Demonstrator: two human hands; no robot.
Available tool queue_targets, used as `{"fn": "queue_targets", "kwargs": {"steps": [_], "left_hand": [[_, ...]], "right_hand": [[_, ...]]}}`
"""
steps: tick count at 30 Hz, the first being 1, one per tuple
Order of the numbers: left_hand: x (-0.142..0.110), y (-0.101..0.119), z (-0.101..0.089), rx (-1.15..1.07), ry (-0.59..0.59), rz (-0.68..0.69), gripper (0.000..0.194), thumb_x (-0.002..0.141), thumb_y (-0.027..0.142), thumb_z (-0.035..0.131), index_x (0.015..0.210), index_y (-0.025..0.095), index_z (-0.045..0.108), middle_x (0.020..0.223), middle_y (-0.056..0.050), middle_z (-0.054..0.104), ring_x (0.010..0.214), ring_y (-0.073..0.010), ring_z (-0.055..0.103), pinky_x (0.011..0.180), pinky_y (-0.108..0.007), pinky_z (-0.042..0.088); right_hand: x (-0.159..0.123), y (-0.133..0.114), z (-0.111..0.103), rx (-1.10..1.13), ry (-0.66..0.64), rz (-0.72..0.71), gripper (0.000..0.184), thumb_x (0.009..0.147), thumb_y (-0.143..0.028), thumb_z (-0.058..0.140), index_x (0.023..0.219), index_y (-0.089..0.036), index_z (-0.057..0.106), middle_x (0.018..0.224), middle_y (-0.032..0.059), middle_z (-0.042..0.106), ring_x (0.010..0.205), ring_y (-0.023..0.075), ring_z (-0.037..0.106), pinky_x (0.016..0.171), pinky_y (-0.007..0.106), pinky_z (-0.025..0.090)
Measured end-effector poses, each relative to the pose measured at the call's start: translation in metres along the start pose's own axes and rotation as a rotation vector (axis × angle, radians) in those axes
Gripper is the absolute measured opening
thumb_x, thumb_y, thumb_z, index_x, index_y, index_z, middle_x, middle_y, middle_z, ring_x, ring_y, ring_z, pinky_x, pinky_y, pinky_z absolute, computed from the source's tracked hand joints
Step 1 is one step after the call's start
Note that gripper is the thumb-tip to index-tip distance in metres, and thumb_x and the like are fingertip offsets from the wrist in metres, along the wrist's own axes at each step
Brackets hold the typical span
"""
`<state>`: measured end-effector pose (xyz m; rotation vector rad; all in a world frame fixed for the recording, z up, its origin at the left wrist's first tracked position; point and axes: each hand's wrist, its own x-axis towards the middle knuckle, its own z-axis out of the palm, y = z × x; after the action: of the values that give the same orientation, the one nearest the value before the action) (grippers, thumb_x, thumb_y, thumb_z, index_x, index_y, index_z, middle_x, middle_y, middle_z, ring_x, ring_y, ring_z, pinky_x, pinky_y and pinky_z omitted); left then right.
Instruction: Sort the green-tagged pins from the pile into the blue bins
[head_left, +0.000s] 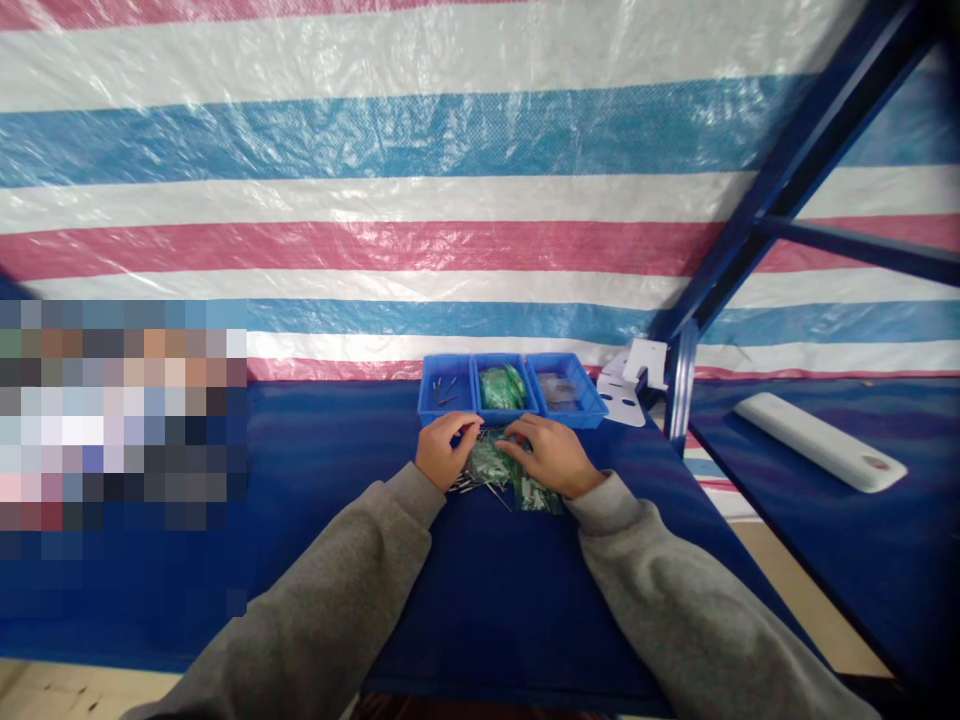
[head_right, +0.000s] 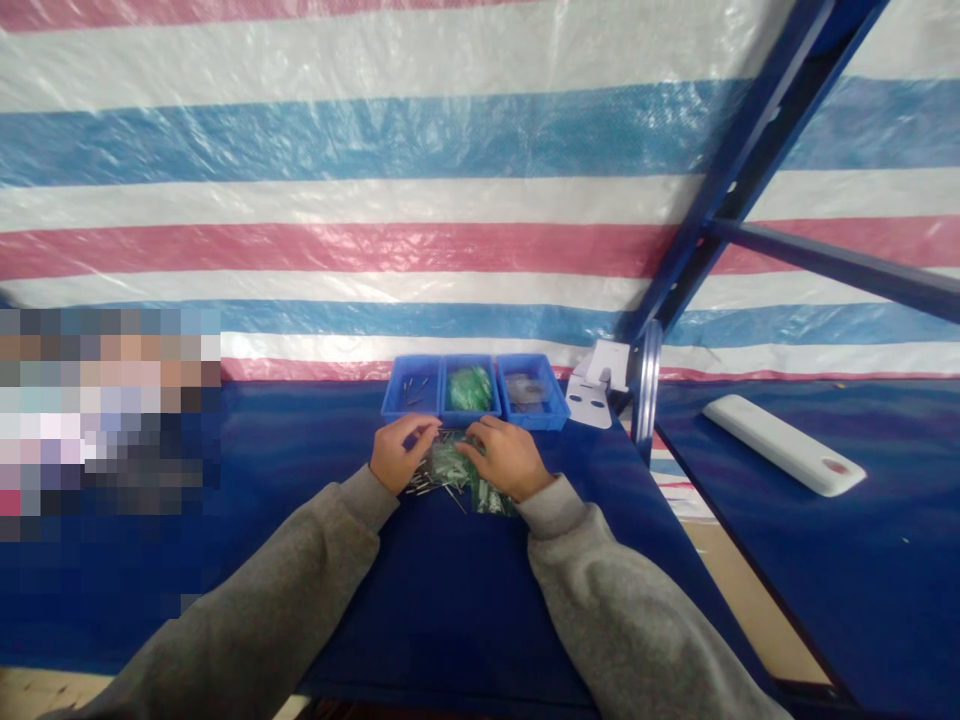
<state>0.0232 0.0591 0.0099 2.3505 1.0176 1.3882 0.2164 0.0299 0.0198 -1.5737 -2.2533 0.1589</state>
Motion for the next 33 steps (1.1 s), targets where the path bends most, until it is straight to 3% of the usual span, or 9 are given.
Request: {"fn": "queue_targets", "kwargs": {"steps": [5, 10, 16, 20, 23, 26, 28, 33], "left_hand": [[0.002, 0.001, -0.002, -0.005, 0.056, -0.021, 0.015, 0.087, 0.022, 0.053, 0.088, 0.017, 0.067, 0.083, -0.004, 0.071, 0.074, -0.0135, 0.065, 0.070, -0.024, 0.050], [0.002, 0.002, -0.003, -0.013, 0.067, -0.042, 0.017, 0.087, 0.026, 0.053, 0.087, 0.017, 0.067, 0.082, -0.004, 0.071, 0.072, -0.0134, 0.064, 0.069, -0.025, 0.050], [0.002, 0.004, -0.004, -0.019, 0.067, -0.054, 0.018, 0.088, 0.027, 0.052, 0.087, 0.017, 0.067, 0.081, -0.004, 0.071, 0.073, -0.0140, 0.064, 0.069, -0.026, 0.050], [0.004, 0.008, -0.006, -0.049, 0.050, -0.072, 0.019, 0.088, 0.027, 0.051, 0.088, 0.016, 0.067, 0.083, -0.005, 0.071, 0.074, -0.0145, 0.064, 0.070, -0.026, 0.050], [0.005, 0.012, -0.006, -0.119, -0.008, -0.085, 0.022, 0.089, 0.028, 0.052, 0.100, 0.016, 0.066, 0.091, -0.007, 0.071, 0.079, -0.0151, 0.065, 0.073, -0.027, 0.051], [0.005, 0.014, -0.003, -0.174, -0.081, -0.087, 0.032, 0.085, 0.031, 0.059, 0.114, 0.017, 0.061, 0.101, -0.007, 0.070, 0.087, -0.0167, 0.065, 0.075, -0.028, 0.052], [0.005, 0.015, 0.001, -0.175, -0.091, -0.092, 0.034, 0.082, 0.032, 0.062, 0.112, 0.017, 0.062, 0.101, -0.007, 0.070, 0.088, -0.0174, 0.065, 0.075, -0.028, 0.052], [0.004, 0.014, 0.005, -0.130, -0.035, -0.102, 0.020, 0.084, 0.032, 0.059, 0.084, 0.016, 0.070, 0.079, -0.005, 0.071, 0.069, -0.0151, 0.064, 0.069, -0.027, 0.050]], "right_hand": [[-0.003, 0.005, -0.012, 0.093, -0.132, -0.113, 0.035, 0.074, -0.052, 0.065, 0.090, -0.022, 0.066, 0.086, 0.0021, 0.063, 0.077, 0.0166, 0.059, 0.067, 0.026, 0.039], [-0.002, 0.015, -0.011, 0.116, -0.199, -0.117, 0.019, 0.069, -0.033, 0.075, 0.083, -0.022, 0.068, 0.080, -0.0008, 0.063, 0.073, 0.0145, 0.058, 0.065, 0.025, 0.038], [-0.001, 0.017, -0.006, 0.199, -0.152, -0.138, 0.007, 0.072, -0.021, 0.071, 0.070, -0.019, 0.065, 0.074, -0.0018, 0.062, 0.069, 0.0125, 0.057, 0.063, 0.024, 0.038], [0.002, 0.019, -0.022, 0.305, -0.080, -0.175, 0.006, 0.075, -0.022, 0.068, 0.071, -0.019, 0.065, 0.074, -0.0009, 0.062, 0.066, 0.0118, 0.055, 0.062, 0.024, 0.039], [0.005, 0.017, -0.041, 0.370, -0.014, -0.174, 0.010, 0.080, -0.026, 0.064, 0.073, -0.019, 0.064, 0.072, -0.0012, 0.063, 0.062, 0.0116, 0.055, 0.061, 0.024, 0.040], [0.008, 0.010, -0.053, 0.395, 0.168, -0.158, 0.014, 0.084, -0.030, 0.059, 0.075, -0.019, 0.062, 0.072, -0.0002, 0.063, 0.061, 0.0120, 0.055, 0.061, 0.024, 0.042], [0.009, 0.004, -0.051, 0.427, 0.273, -0.145, 0.017, 0.085, -0.032, 0.057, 0.076, -0.019, 0.062, 0.072, 0.0010, 0.063, 0.063, 0.0131, 0.056, 0.062, 0.026, 0.043], [0.005, 0.000, -0.026, 0.583, 0.436, -0.010, 0.021, 0.083, -0.040, 0.058, 0.083, -0.019, 0.062, 0.075, 0.0027, 0.063, 0.060, 0.0138, 0.056, 0.058, 0.027, 0.045]]}}
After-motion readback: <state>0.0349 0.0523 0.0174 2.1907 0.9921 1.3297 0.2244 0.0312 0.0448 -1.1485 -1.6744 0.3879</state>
